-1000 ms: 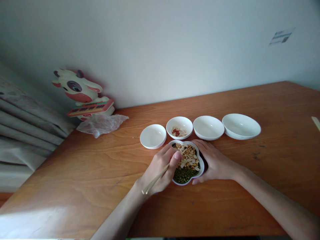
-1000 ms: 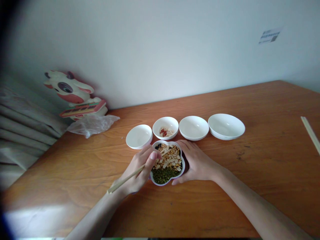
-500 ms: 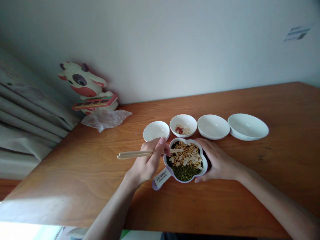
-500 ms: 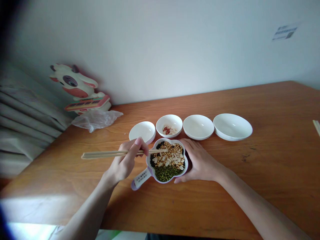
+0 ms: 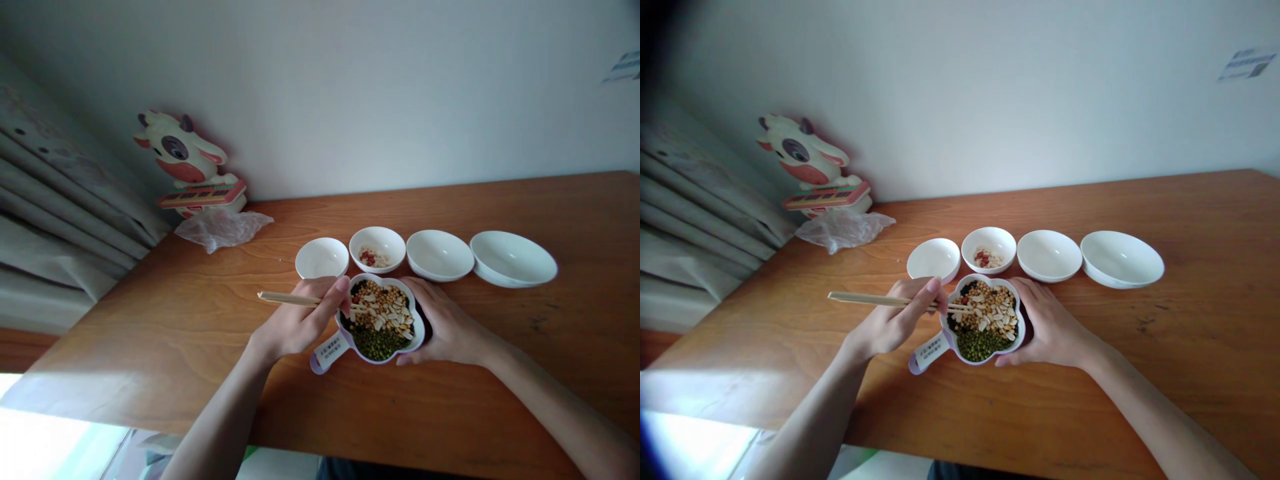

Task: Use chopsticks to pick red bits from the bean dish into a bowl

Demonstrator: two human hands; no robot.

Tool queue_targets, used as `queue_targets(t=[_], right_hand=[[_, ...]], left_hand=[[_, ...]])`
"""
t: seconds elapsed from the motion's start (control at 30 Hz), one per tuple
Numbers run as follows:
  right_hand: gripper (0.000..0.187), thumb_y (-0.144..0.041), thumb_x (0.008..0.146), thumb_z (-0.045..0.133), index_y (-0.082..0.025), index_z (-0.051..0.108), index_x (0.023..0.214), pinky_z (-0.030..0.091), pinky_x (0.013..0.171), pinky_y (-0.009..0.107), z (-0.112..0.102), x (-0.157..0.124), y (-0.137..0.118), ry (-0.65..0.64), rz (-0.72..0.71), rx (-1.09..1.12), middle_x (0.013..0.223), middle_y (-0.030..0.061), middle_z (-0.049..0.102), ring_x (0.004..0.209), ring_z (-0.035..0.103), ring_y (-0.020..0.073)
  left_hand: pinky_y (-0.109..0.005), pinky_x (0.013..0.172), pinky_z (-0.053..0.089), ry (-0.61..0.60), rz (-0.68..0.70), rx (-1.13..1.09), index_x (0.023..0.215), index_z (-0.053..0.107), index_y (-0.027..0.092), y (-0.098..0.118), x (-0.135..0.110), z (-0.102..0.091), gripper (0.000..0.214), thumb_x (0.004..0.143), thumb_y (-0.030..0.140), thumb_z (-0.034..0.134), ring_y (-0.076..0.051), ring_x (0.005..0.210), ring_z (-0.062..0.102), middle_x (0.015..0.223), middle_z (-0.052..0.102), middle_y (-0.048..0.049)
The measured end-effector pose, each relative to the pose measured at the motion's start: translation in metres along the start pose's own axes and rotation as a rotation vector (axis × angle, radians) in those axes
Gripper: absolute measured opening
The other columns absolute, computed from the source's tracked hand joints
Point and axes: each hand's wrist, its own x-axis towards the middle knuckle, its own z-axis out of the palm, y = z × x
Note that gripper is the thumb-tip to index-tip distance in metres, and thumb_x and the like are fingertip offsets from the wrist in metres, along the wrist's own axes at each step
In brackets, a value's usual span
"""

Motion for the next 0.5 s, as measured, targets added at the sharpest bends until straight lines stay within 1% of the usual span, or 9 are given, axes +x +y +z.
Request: queue_targets(t=[0.13,0.27,0.33,0.43,0.5], right_hand=[[0.138,-0.079,0.061,0.102,-0.033,0.035,0.173,0.049,0.124,0.075,0.0001,0.0,-0.0003,0.005,0.001,0.002,0.164,0.0194,0.057,0.15,0.056,0.0541],[0.139,-0.08,0.062,0.101,-0.033,0.032,0.173,0.048,0.125,0.075,0.0016,-0.0012,0.0019,-0.001,-0.002,-0.008,0.165,0.0206,0.055,0.151,0.055,0.0541],[0.138,-0.08,0.063,0.101,-0.033,0.032,0.173,0.049,0.124,0.074,0.0017,-0.0015,0.0024,0.004,-0.013,-0.008,0.165,0.02,0.055,0.151,0.056,0.0536],[0.135,-0.078,0.062,0.102,-0.034,0.036,0.172,0.052,0.122,0.071,0.0012,-0.0011,0.0023,0.018,-0.028,-0.005,0.162,0.0178,0.059,0.147,0.059,0.0527],[0.135,-0.078,0.062,0.102,-0.034,0.037,0.171,0.053,0.121,0.071,0.0013,-0.0009,0.0027,0.03,-0.038,-0.01,0.161,0.0175,0.06,0.145,0.06,0.0527]], left_hand=[[-0.034,0.086,0.058,0.023,-0.001,-0.017,0.084,0.076,0.02,-0.0035,-0.003,-0.0003,0.062,0.123,0.05,0.038,-0.019,0.079,0.072,0.082,0.078,-0.0046],[-0.035,0.09,0.058,0.056,0.024,-0.024,0.087,0.075,0.02,-0.0034,-0.0042,0.0009,0.059,0.123,0.051,0.039,-0.02,0.083,0.073,0.086,0.079,-0.0055],[-0.035,0.089,0.059,0.004,0.037,-0.04,0.088,0.074,0.021,-0.0014,-0.0038,0.0027,0.061,0.123,0.052,0.036,-0.021,0.084,0.074,0.087,0.079,-0.0061],[-0.034,0.082,0.06,-0.144,0.058,-0.095,0.088,0.075,0.021,0.0026,-0.0026,0.0064,0.066,0.123,0.056,0.031,-0.021,0.081,0.074,0.086,0.078,-0.0074],[-0.033,0.079,0.06,-0.202,0.077,-0.105,0.087,0.074,0.021,0.0049,-0.0012,0.0094,0.068,0.122,0.058,0.03,-0.021,0.079,0.072,0.084,0.077,-0.0077]])
